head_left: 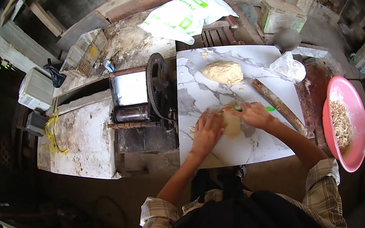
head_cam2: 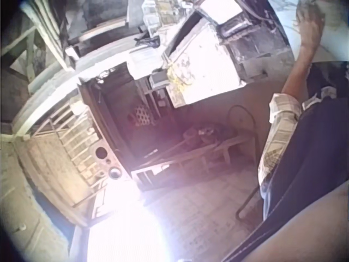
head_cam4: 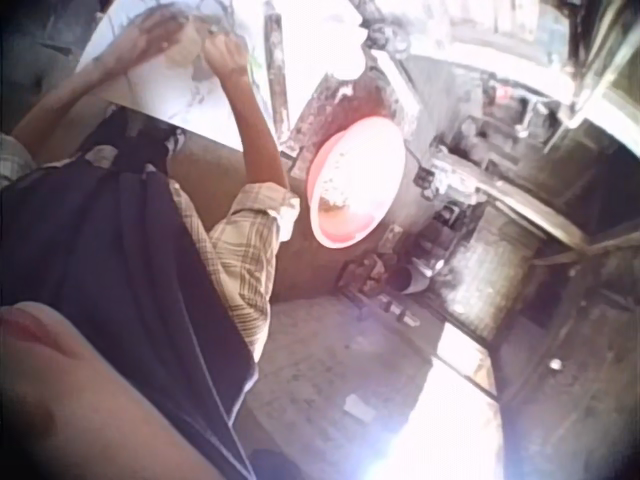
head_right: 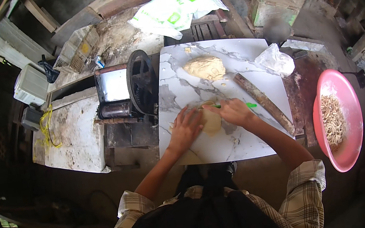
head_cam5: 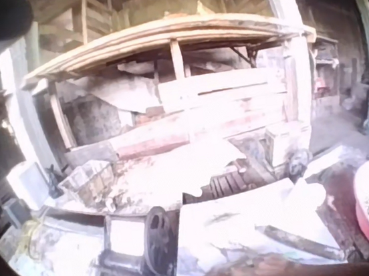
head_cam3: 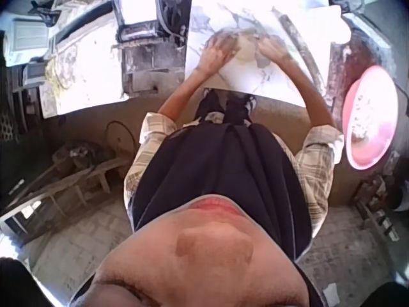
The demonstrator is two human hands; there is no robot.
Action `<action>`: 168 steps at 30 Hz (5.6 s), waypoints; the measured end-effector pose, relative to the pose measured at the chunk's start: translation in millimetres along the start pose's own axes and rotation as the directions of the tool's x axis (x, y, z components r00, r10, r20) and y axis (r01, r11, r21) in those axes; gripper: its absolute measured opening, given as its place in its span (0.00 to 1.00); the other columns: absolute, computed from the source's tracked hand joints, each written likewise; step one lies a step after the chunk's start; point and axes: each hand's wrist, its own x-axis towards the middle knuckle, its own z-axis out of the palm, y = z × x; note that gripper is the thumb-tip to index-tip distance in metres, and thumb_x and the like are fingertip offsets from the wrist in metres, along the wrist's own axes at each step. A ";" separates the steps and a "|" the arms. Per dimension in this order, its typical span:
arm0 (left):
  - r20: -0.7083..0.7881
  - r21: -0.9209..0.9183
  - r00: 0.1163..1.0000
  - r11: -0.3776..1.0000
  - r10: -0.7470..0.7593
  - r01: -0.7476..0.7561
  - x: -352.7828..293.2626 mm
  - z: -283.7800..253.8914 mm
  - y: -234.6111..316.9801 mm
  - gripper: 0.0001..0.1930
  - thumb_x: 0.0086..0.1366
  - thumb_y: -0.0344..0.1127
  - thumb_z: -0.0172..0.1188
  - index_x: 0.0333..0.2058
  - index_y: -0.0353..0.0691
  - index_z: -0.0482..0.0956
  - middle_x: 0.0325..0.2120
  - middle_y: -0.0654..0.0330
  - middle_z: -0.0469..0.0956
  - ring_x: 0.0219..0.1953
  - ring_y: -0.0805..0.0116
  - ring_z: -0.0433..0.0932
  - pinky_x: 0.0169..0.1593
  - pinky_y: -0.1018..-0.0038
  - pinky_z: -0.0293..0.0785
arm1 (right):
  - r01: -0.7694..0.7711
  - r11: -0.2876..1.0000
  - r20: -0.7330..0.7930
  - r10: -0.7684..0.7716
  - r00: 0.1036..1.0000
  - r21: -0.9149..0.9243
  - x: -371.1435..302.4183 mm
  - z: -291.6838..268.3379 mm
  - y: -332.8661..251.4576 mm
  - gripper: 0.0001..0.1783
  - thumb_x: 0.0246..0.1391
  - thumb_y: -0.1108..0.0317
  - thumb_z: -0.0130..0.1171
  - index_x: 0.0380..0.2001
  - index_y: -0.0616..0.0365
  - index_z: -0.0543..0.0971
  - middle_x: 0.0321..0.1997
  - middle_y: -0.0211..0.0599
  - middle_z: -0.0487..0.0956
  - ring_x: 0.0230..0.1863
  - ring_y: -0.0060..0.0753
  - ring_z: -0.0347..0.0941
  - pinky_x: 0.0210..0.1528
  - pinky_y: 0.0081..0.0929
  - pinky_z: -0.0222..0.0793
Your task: The person kneads dough by hand, rolls it out using a wooden rolling pin on a tiled surface, cuts pieces with a knife, and feeds them into a manual pasta maker to create noodles.
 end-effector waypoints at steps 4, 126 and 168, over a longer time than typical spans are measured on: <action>-0.013 0.029 1.000 0.999 -0.018 0.018 0.1 1.2 5.0 0.25 0.57 0.43 0.57 0.53 0.45 0.68 0.55 0.57 0.62 0.60 0.51 0.56 0.57 0.57 0.59 | 0.028 0.999 -0.080 -0.025 0.996 0.037 1.6 -2.2 4.4 0.30 0.50 0.68 0.48 0.59 0.33 0.64 0.29 0.42 0.75 0.20 0.35 0.76 0.19 0.28 0.70; 0.106 -0.233 0.975 0.958 0.193 -0.165 77.4 31.2 -3.3 0.10 0.55 0.36 0.59 0.38 0.47 0.75 0.37 0.61 0.69 0.44 0.57 0.66 0.47 0.61 0.65 | -0.877 0.443 0.110 0.877 0.467 0.187 -84.3 -29.6 -181.6 0.37 0.46 0.73 0.50 0.63 0.46 0.57 0.24 0.43 0.76 0.20 0.43 0.75 0.24 0.38 0.72; -0.156 -0.392 0.980 0.918 -0.123 0.053 192.2 26.4 -75.2 0.15 0.48 0.41 0.68 0.30 0.43 0.72 0.27 0.63 0.75 0.34 0.65 0.74 0.37 0.66 0.69 | -0.797 0.228 -0.188 0.971 0.146 0.560 100.3 39.8 26.4 0.16 0.41 0.58 0.66 0.29 0.53 0.72 0.36 0.35 0.71 0.45 0.41 0.63 0.44 0.43 0.57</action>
